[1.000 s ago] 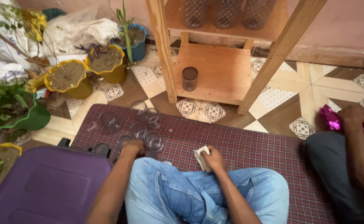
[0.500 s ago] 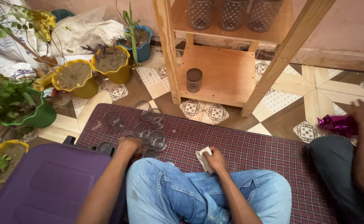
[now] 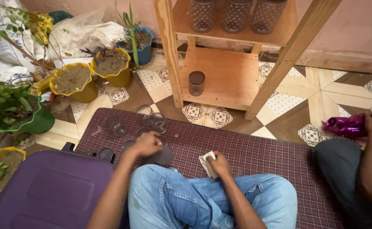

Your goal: The person sits on a mat and wipes the exterior of small patterned glass jars with a white cloth. They handle the jars one at a time, rotating them to clean all sides, then place them on a nearby wooden shelf.

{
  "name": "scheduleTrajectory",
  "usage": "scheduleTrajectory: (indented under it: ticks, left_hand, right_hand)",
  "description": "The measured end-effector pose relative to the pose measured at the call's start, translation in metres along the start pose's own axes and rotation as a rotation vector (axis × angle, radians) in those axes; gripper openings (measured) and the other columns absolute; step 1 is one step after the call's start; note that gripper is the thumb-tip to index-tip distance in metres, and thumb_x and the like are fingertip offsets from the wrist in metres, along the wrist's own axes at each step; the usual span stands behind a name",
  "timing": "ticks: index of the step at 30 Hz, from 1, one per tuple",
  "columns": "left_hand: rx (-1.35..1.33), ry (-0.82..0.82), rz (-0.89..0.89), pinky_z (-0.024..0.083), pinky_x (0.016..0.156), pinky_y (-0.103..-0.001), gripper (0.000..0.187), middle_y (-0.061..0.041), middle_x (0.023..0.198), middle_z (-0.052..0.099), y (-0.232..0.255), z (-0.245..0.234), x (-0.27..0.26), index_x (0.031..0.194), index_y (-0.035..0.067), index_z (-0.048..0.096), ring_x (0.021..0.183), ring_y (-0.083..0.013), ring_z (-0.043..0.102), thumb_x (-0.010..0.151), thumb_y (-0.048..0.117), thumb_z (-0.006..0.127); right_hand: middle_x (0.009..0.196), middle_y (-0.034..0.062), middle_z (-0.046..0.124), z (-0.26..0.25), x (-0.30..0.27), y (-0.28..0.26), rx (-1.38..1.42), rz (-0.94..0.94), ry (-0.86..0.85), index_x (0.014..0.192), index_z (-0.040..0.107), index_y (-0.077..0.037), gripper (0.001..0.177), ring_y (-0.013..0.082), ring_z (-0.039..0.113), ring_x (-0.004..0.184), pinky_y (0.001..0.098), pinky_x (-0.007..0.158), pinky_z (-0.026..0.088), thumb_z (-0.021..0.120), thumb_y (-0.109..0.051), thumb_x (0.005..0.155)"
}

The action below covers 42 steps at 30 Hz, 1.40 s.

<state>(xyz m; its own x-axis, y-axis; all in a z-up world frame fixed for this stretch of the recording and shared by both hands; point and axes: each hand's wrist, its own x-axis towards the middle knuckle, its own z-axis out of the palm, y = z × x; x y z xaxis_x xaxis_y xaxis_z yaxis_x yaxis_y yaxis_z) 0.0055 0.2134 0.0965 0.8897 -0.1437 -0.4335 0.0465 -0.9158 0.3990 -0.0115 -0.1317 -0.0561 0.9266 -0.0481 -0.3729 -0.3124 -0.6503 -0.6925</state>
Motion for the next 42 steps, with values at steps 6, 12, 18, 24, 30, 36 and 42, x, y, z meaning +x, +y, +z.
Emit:
scheduleTrajectory:
  ticks: [6,12,18,24,30,36,42]
  left_hand:
    - [0.150,0.175,0.160,0.034,0.115,-0.052,0.030,-0.012,0.147,0.051,0.005,0.030,0.001,0.099,0.015,0.080,0.139,-0.0407,0.042,0.074,0.031,0.078]
    - [0.283,0.195,0.131,0.024,0.120,-0.060,0.034,-0.018,0.119,0.070,0.021,0.022,-0.017,0.098,0.006,0.076,0.130,-0.0376,0.052,0.076,0.031,0.078]
    - [0.241,0.289,0.181,0.017,0.120,-0.065,0.027,-0.010,0.112,0.072,0.068,-0.008,-0.037,0.098,0.012,0.078,0.119,-0.0316,0.059,0.078,0.028,0.072]
    - [-0.128,0.450,0.247,0.039,0.105,-0.052,0.024,-0.009,0.106,0.072,0.124,0.021,-0.009,0.099,0.012,0.076,0.107,-0.0299,0.065,0.082,0.028,0.069]
    - [-0.580,0.368,0.483,0.050,0.083,-0.037,0.019,-0.010,0.095,0.070,0.119,0.065,0.038,0.095,0.005,0.069,0.089,-0.0256,0.070,0.085,0.019,0.062]
    - [-0.943,0.184,0.441,0.049,0.079,-0.034,0.018,-0.011,0.088,0.063,0.093,0.101,0.069,0.095,0.001,0.065,0.085,-0.0245,0.060,0.090,0.014,0.054]
    - [-0.420,0.672,0.622,0.045,0.099,-0.041,0.030,-0.014,0.115,0.062,0.082,0.111,0.084,0.106,0.001,0.066,0.112,-0.0317,0.056,0.101,0.026,0.050]
  right_hand:
    - [0.108,0.0146,0.077,-0.001,0.000,-0.002,-0.017,0.008,-0.013,0.115,0.072,-0.015,0.041,0.0335,0.074,0.100,0.0460,0.088,0.056,0.066,-0.044,0.085]
    - [0.110,0.0149,0.077,-0.009,-0.007,-0.016,-0.055,0.022,-0.024,0.117,0.071,-0.016,0.044,0.0342,0.074,0.103,0.0464,0.090,0.056,0.065,-0.046,0.085]
    - [0.123,0.0159,0.070,-0.027,-0.016,-0.027,-0.319,0.072,0.115,0.120,0.070,-0.018,0.044,0.0363,0.066,0.113,0.0523,0.094,0.052,0.065,-0.047,0.087]
    - [0.121,0.0154,0.066,-0.026,-0.003,-0.018,0.534,-0.312,0.202,0.136,0.058,-0.015,0.056,0.0295,0.068,0.102,0.0430,0.087,0.057,0.059,-0.053,0.095]
    - [0.127,0.0092,0.060,-0.030,-0.007,-0.020,1.223,-0.037,-0.358,0.148,0.044,-0.018,0.063,0.0226,0.065,0.098,0.0421,0.082,0.058,0.047,-0.055,0.097]
    - [0.126,0.0137,0.063,-0.038,-0.024,-0.040,1.353,0.048,-0.525,0.146,0.041,-0.014,0.062,0.0279,0.068,0.099,0.0455,0.080,0.059,0.055,-0.047,0.095]
    - [0.120,0.0088,0.065,-0.038,-0.028,-0.045,1.242,-0.144,-0.378,0.147,0.038,-0.021,0.064,0.0238,0.068,0.097,0.0348,0.073,0.055,0.065,-0.031,0.089]
